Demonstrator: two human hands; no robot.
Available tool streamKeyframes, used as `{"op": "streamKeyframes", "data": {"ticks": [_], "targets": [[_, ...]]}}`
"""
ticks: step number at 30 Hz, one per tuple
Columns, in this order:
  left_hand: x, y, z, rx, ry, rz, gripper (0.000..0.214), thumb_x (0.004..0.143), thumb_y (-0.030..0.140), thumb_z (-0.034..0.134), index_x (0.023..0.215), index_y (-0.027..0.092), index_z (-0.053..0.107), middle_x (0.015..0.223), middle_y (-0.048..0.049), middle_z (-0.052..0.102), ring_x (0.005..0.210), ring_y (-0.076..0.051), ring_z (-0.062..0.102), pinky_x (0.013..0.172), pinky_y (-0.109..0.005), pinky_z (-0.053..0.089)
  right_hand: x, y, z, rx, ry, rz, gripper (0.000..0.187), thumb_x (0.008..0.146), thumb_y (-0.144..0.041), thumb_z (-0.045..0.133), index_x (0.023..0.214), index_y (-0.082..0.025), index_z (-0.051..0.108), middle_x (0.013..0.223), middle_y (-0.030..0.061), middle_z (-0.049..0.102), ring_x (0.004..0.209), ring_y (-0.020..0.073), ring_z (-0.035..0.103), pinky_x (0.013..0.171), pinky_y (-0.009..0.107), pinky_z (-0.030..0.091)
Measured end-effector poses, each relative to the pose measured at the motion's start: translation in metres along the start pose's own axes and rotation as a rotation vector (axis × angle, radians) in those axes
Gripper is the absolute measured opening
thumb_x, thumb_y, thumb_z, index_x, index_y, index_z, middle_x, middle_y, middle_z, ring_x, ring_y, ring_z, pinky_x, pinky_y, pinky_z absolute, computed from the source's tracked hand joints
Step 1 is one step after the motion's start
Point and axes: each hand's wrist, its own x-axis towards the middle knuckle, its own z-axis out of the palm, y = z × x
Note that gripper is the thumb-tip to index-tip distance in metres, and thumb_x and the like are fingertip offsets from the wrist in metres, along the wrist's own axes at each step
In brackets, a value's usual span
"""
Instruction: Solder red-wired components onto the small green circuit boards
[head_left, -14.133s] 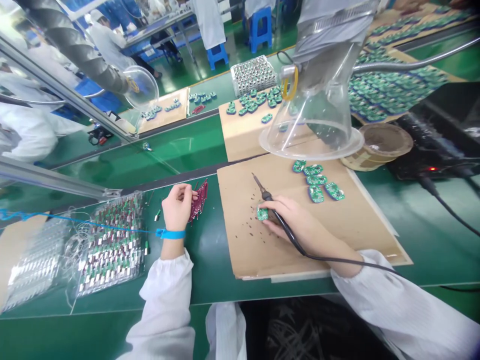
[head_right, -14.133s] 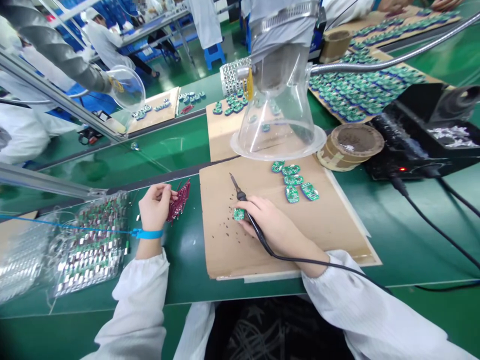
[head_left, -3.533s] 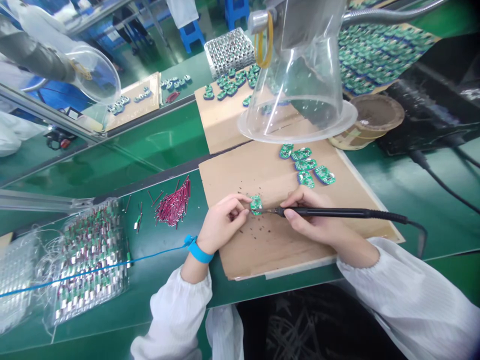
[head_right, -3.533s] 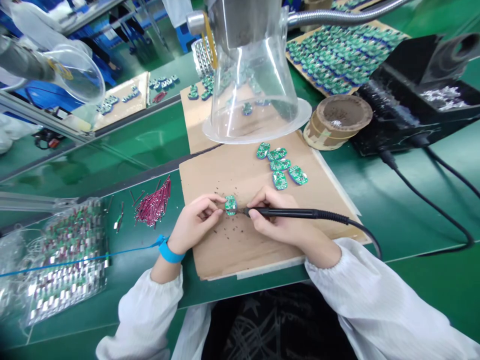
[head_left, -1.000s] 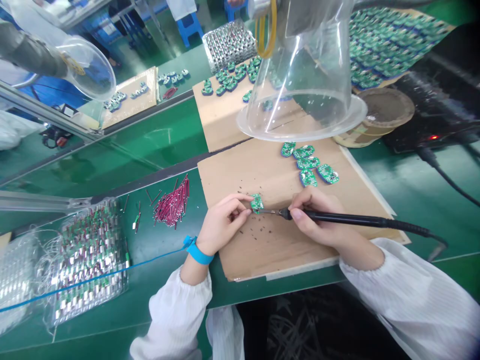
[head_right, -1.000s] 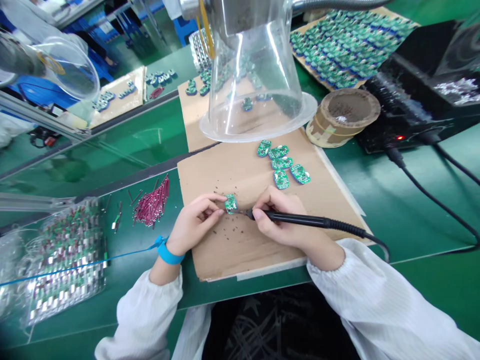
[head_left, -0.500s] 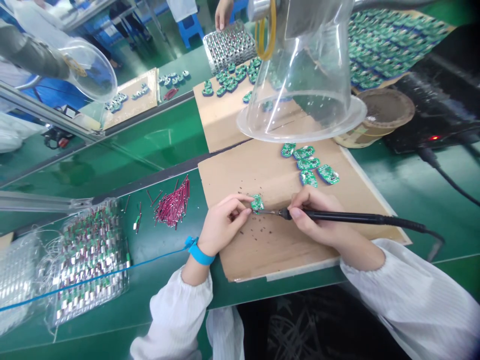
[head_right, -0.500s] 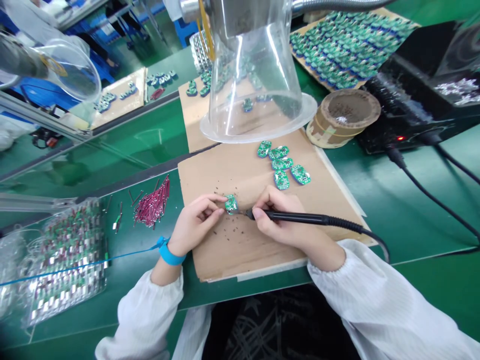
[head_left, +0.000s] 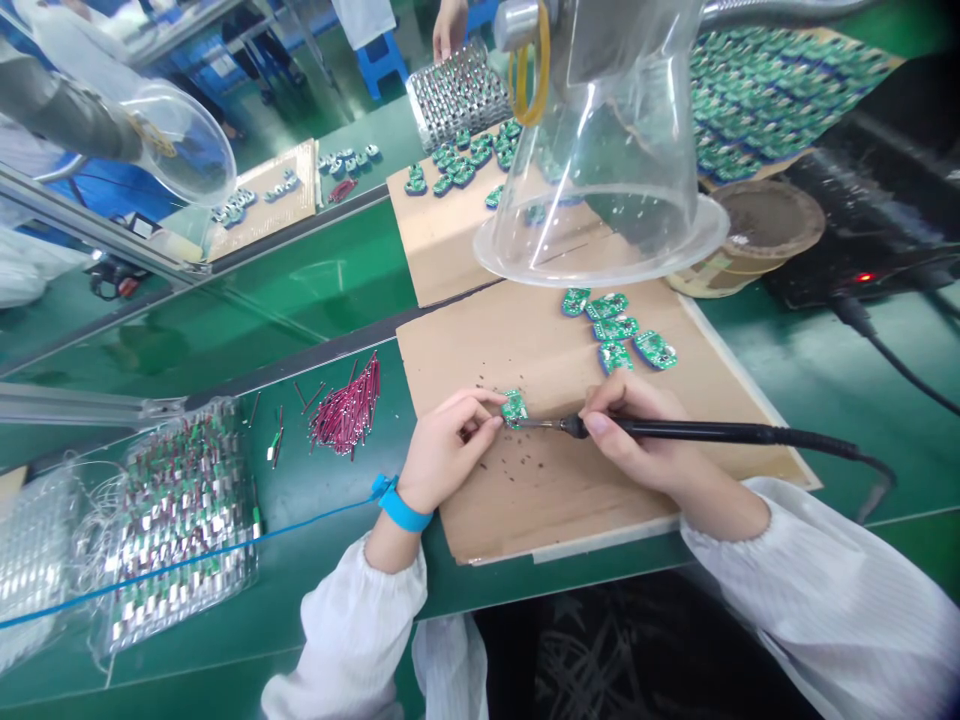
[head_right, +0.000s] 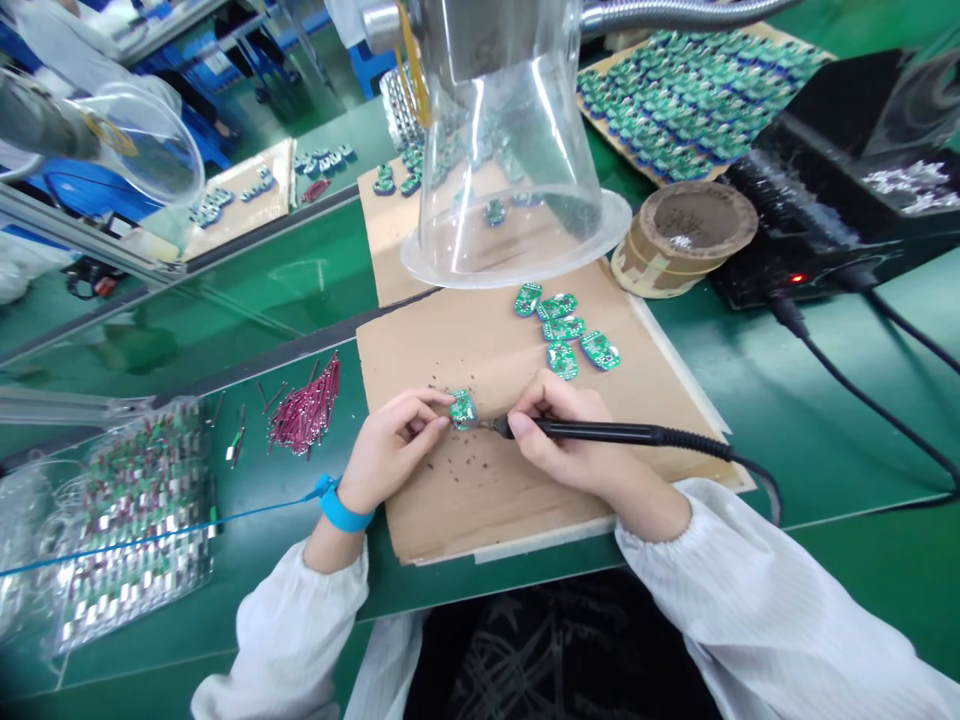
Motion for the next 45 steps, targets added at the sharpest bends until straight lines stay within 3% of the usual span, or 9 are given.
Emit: {"op": "streamKeyframes", "data": {"ticks": [45], "targets": [[-0.0015,-0.0024,-0.001,-0.038,-0.037,-0.001,0.019,0.097,0.018,0.062,0.079,0.018,0.058,0.127,-0.0044,0.07,0.065,-0.009,0.054,0.065,-0.028,0.048,0.0042,-0.0029,0.001,0.009,-0.015,0.017,0.018,0.098,-0.032,0.064,0.085,-0.024,0.055,0.066,-0.0031,0.057,0.052,0.0115,0.05,0.05,0.027,0.039]]}}
